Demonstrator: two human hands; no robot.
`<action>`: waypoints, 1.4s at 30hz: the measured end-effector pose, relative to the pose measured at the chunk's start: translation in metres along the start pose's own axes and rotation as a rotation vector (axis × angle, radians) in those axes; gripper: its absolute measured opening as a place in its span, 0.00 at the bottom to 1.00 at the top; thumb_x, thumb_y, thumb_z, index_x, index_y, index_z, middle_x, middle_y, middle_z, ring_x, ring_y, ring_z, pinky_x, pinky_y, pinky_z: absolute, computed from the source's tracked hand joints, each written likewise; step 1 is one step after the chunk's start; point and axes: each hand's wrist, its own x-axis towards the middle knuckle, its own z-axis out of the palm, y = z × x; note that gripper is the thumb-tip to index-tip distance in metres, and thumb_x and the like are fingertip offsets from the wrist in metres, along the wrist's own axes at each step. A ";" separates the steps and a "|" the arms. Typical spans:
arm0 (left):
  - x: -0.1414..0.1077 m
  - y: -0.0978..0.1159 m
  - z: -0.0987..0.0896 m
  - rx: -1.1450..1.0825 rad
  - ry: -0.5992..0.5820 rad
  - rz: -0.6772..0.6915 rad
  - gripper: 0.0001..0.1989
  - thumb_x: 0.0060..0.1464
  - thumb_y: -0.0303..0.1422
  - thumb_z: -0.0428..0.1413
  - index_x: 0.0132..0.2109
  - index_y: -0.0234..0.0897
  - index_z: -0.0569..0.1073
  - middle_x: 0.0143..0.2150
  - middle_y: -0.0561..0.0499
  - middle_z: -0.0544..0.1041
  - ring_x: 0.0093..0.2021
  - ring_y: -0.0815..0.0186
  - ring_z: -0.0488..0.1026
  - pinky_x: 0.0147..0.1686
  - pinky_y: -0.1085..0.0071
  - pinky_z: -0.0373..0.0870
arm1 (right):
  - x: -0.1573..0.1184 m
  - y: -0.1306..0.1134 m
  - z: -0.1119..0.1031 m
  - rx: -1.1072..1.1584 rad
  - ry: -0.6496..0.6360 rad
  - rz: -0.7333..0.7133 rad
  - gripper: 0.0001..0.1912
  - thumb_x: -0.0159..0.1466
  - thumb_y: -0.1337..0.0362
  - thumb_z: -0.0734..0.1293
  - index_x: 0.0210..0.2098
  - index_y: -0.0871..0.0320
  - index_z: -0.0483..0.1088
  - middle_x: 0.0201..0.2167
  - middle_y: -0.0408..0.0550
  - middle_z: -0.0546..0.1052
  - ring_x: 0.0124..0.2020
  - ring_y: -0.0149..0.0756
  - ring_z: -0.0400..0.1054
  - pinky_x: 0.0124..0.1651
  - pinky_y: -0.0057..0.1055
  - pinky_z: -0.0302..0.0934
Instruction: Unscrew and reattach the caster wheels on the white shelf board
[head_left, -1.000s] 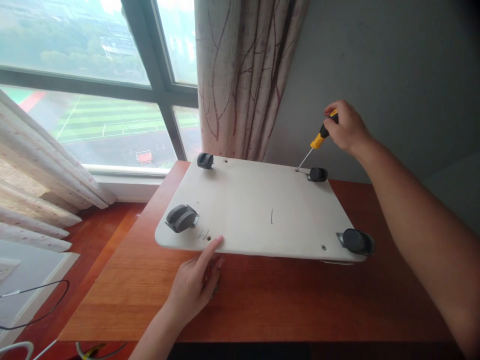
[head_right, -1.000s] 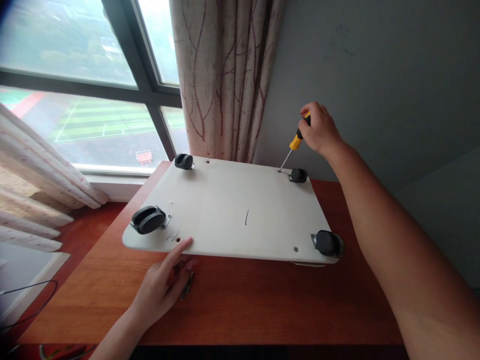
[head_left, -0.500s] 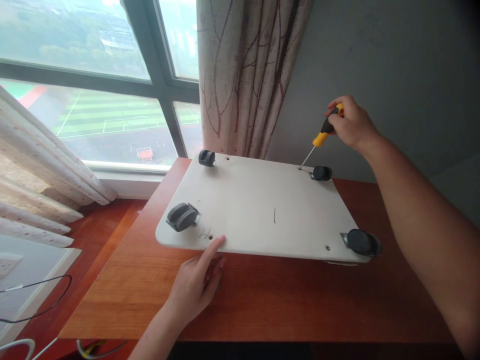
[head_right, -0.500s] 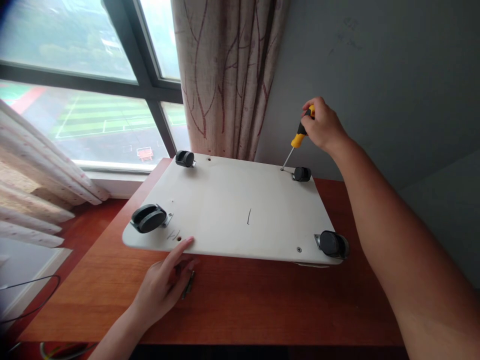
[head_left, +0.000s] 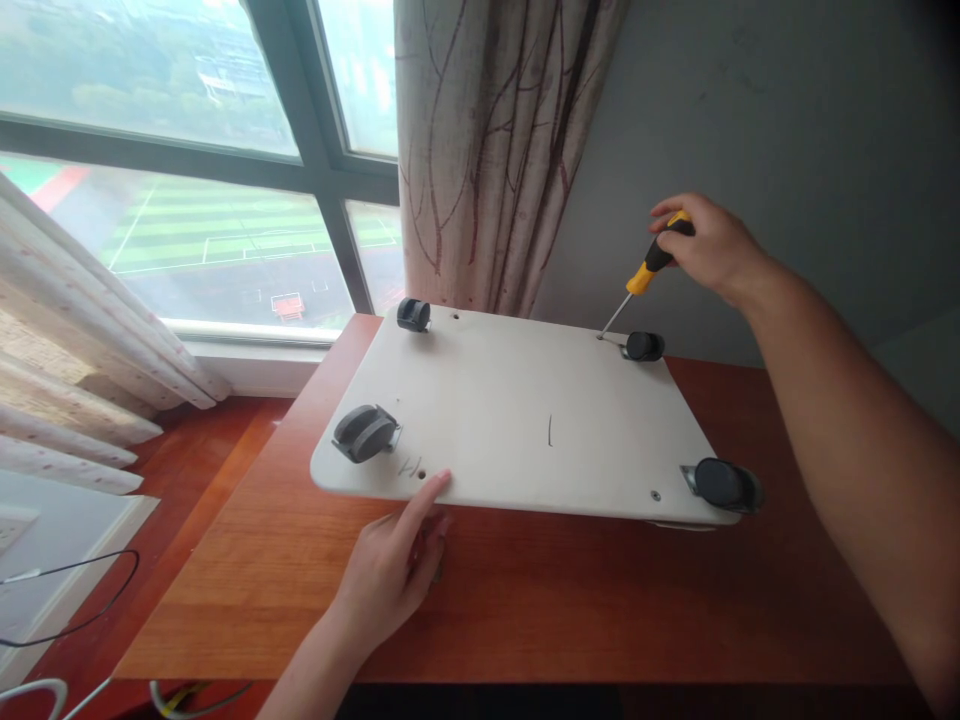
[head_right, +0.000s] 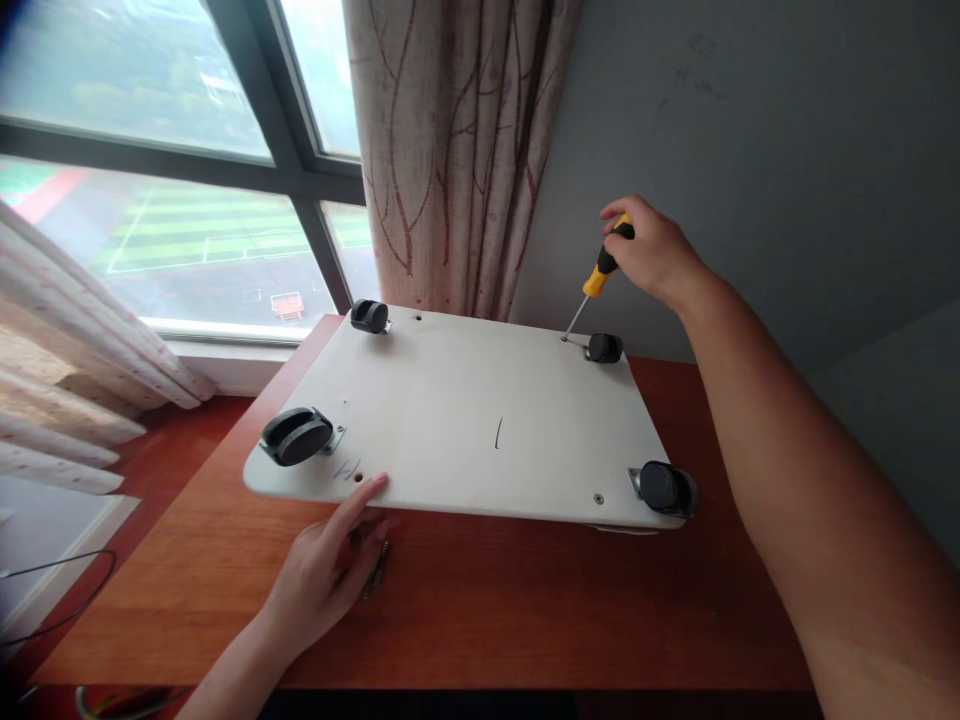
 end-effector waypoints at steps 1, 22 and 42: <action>0.000 0.000 0.000 0.001 0.000 0.002 0.30 0.65 0.25 0.49 0.70 0.43 0.54 0.40 0.50 0.81 0.28 0.69 0.76 0.32 0.76 0.72 | 0.000 0.001 -0.001 -0.054 0.010 0.028 0.18 0.62 0.61 0.64 0.52 0.51 0.70 0.46 0.49 0.77 0.44 0.43 0.72 0.48 0.43 0.67; 0.000 0.000 0.000 0.039 0.023 0.009 0.29 0.65 0.26 0.50 0.70 0.43 0.55 0.39 0.53 0.81 0.26 0.71 0.73 0.31 0.76 0.70 | 0.003 -0.005 -0.010 -0.276 -0.024 0.076 0.15 0.61 0.55 0.66 0.44 0.53 0.74 0.41 0.53 0.77 0.39 0.45 0.71 0.45 0.46 0.67; -0.001 0.000 -0.001 0.017 0.023 0.004 0.30 0.65 0.25 0.50 0.71 0.44 0.55 0.40 0.53 0.81 0.31 0.70 0.76 0.35 0.76 0.71 | 0.009 -0.010 -0.015 -0.292 -0.138 0.070 0.17 0.67 0.57 0.63 0.52 0.55 0.72 0.43 0.54 0.76 0.38 0.39 0.69 0.43 0.39 0.66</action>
